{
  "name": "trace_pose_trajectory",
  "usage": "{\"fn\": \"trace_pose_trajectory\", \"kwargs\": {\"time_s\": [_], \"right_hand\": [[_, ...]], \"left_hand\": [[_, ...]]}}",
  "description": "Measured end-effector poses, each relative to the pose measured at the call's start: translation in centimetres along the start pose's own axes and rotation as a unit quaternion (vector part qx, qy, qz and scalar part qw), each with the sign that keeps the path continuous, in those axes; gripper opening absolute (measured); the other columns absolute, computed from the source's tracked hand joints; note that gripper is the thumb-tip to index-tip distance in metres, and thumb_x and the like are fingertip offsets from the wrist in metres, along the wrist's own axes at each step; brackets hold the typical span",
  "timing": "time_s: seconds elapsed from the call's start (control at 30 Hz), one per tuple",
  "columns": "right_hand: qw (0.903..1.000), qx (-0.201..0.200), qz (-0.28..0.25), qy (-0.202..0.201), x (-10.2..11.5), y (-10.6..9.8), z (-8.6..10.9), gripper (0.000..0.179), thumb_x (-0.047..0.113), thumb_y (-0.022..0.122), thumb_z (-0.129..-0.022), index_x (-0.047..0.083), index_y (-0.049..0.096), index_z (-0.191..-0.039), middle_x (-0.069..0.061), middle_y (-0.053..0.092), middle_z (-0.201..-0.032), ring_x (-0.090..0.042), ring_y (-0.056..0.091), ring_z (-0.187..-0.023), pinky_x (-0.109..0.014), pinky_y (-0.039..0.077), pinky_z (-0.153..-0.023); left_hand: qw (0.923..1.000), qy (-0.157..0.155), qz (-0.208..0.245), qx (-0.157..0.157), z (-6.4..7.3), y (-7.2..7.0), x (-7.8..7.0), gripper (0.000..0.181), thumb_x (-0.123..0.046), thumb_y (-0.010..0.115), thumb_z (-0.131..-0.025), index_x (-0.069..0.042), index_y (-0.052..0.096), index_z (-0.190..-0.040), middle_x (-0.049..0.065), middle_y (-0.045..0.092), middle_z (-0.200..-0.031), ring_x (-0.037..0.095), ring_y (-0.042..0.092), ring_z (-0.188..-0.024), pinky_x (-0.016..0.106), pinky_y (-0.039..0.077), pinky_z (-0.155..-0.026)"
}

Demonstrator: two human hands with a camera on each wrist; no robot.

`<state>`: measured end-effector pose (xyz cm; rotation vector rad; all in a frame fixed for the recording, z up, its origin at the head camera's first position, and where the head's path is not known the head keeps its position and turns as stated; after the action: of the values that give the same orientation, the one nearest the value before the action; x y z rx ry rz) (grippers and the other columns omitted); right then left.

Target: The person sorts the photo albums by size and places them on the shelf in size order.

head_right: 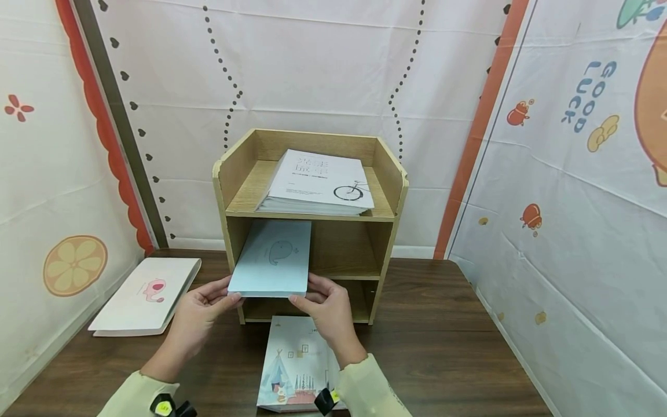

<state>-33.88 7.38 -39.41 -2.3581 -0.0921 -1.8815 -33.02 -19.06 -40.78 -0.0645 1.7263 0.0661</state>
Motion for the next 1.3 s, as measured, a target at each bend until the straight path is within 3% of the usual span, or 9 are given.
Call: {"fn": "trace_pose_trajectory", "kwargs": {"time_s": [0.23, 0.97, 1.3], "right_hand": [[0.9999, -0.011, -0.005, -0.001, -0.12, -0.09, -0.11, 0.057, 0.016, 0.085, -0.086, 0.006, 0.064, -0.137, -0.016, 0.069, -0.131, -0.032, 0.071, -0.113, -0.026, 0.062, -0.087], [0.9986, -0.05, 0.002, -0.017, -0.08, -0.28, -0.41, 0.047, 0.017, 0.086, -0.084, 0.007, 0.07, -0.127, -0.014, 0.073, -0.122, -0.022, 0.074, -0.102, -0.025, 0.063, -0.084], [0.9974, -0.068, -0.009, -0.021, -0.35, -0.27, -0.85, 0.042, 0.017, 0.088, -0.082, 0.008, 0.073, -0.12, -0.012, 0.075, -0.113, -0.02, 0.075, -0.096, -0.026, 0.064, -0.08]], "left_hand": [[1.0, 0.007, 0.004, -0.005, -0.22, -0.03, 0.1, 0.054, -0.011, 0.08, -0.09, 0.005, 0.06, -0.137, -0.001, 0.076, -0.101, 0.012, 0.077, -0.088, 0.024, 0.062, -0.084], [0.9994, 0.014, -0.008, -0.031, -0.61, -0.53, 0.23, 0.045, -0.01, 0.078, -0.091, 0.004, 0.065, -0.132, 0.0, 0.078, -0.101, 0.013, 0.078, -0.084, 0.027, 0.063, -0.083], [0.9977, 0.044, -0.013, -0.049, -0.9, -0.54, 0.02, 0.041, -0.009, 0.078, -0.091, 0.005, 0.068, -0.128, 0.002, 0.079, -0.1, 0.014, 0.078, -0.08, 0.028, 0.064, -0.079]]}}
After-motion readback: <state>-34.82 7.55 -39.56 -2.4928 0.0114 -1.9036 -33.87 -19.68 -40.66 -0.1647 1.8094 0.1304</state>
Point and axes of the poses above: each hand's wrist, its own z-axis away from the middle knuckle, its own y-axis out of the palm, x = y × z, the point moved 9 cm from there along -z, towards the middle knuckle
